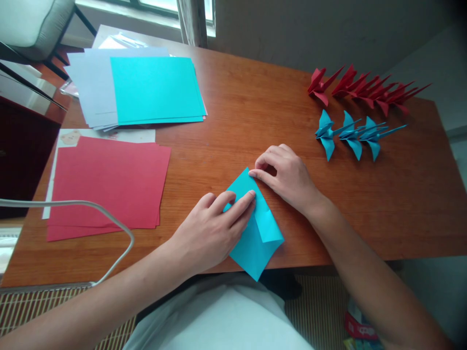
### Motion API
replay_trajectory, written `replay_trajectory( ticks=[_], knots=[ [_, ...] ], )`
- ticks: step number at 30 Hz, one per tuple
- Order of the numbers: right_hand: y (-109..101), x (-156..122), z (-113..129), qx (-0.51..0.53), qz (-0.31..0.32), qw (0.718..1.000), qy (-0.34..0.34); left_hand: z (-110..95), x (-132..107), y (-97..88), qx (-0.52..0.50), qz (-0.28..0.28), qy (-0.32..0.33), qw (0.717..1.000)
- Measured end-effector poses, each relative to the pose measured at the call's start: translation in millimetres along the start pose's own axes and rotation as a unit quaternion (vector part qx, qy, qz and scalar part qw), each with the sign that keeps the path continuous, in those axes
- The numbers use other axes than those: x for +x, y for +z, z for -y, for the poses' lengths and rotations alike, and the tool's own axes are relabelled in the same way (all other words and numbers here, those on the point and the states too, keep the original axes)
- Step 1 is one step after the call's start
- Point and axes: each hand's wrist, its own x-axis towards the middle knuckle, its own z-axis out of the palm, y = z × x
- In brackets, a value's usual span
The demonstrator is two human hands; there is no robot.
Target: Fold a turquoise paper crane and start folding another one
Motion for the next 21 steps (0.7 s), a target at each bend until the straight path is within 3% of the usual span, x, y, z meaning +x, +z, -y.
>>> replay_trajectory(
  ticks=[7, 11, 15, 21],
  knots=[
    [6.6, 29.0, -8.5, -0.005, -0.007, 1.0, -0.009, 0.7, -0.3, -0.3, 0.004, 0.005, -0.002, 1.0],
    [4.8, 32.5, -11.5, 0.027, -0.018, 0.999, -0.009, 1.4, 0.5, -1.0, 0.003, 0.0, -0.001, 1.0],
    [-0.7, 19.7, -10.2, 0.052, -0.017, 0.998, -0.029, 1.1, 1.0, -0.4, -0.005, -0.006, -0.008, 1.0],
    [-7.3, -18.6, -8.3, 0.007, 0.015, 0.999, -0.028, -0.1, 0.4, -0.9, -0.006, -0.001, -0.01, 1.0]
  ],
)
